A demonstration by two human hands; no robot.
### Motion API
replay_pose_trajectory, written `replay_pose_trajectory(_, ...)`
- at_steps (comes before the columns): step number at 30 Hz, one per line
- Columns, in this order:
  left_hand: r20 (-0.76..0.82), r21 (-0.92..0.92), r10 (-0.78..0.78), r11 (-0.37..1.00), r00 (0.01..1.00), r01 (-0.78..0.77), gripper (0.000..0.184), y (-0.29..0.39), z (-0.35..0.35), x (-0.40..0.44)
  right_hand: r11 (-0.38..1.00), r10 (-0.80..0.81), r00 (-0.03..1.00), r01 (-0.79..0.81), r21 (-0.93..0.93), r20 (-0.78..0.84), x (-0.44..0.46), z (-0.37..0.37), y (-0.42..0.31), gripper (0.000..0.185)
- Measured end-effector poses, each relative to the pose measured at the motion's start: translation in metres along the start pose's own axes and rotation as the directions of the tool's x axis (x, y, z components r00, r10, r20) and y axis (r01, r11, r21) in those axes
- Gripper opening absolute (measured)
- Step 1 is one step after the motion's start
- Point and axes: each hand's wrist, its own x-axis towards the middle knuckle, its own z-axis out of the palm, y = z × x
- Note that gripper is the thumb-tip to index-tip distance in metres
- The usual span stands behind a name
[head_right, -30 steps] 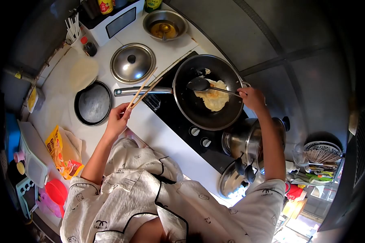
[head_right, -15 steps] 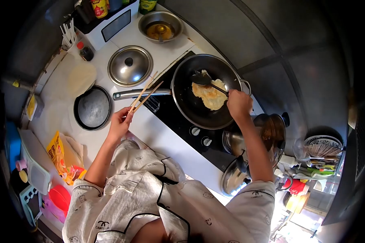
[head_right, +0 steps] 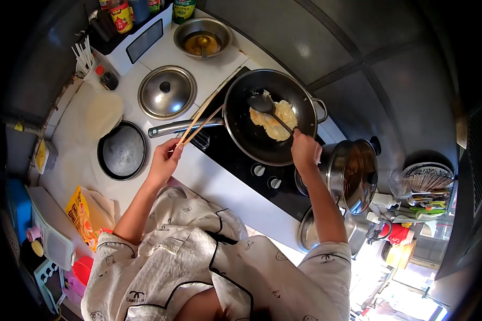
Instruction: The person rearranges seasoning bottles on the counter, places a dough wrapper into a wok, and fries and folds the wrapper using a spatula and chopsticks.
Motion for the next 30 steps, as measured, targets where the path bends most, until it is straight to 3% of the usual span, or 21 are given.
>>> replay_pose_trajectory(3,0.015,-0.019,-0.023,1.0,1.0,0.023,0.022,0.007,0.002,-0.002,0.999,0.041,0.999,-0.041,-0.02,-0.018,0.003,0.002,-0.012,0.014)
replay_pose_trajectory(6,0.003,-0.029,-0.006,1.0,1.0,0.006,0.022,0.003,-0.003,0.002,0.998,0.04,0.997,-0.037,-0.053,0.066,0.0,-0.004,-0.009,0.015)
replay_pose_trajectory(9,0.002,-0.04,-0.014,0.999,1.0,0.014,0.022,0.003,-0.002,0.002,0.999,0.037,0.999,-0.037,-0.024,-0.028,0.009,-0.004,-0.012,0.016)
replay_pose_trajectory(15,0.03,0.024,-0.012,1.0,0.999,0.011,0.023,0.005,-0.002,0.002,1.0,0.013,1.0,-0.013,-0.002,0.008,0.012,-0.009,-0.006,0.017)
replay_pose_trajectory(17,0.048,-0.015,-0.011,1.0,0.999,0.011,0.023,0.005,0.004,0.001,0.981,0.102,0.992,-0.088,0.176,-0.076,0.018,-0.017,0.003,0.02)
replay_pose_trajectory(19,0.058,-0.023,-0.024,0.999,0.998,0.026,0.023,0.01,0.007,0.0,0.971,0.137,0.984,-0.11,0.214,-0.114,0.023,-0.022,0.011,0.022)
replay_pose_trajectory(22,0.054,0.031,-0.048,0.998,0.997,0.047,0.022,0.016,0.003,-0.001,0.985,0.05,0.993,-0.03,0.171,-0.111,0.015,-0.033,0.031,0.023)
replay_pose_trajectory(25,0.061,0.078,-0.029,0.997,0.998,0.024,0.021,0.012,0.0,-0.001,0.998,0.014,1.0,-0.013,-0.069,0.015,-0.011,-0.033,0.054,0.023)
replay_pose_trajectory(28,0.091,0.06,-0.002,0.998,0.996,-0.003,0.016,0.014,0.005,-0.003,0.971,-0.037,0.991,0.005,-0.238,-0.131,-0.036,-0.042,0.051,0.021)
replay_pose_trajectory(30,0.132,0.063,0.019,0.998,0.991,-0.028,0.012,0.017,0.012,0.0,0.964,0.022,0.996,-0.043,-0.261,-0.085,-0.042,-0.037,0.054,0.018)
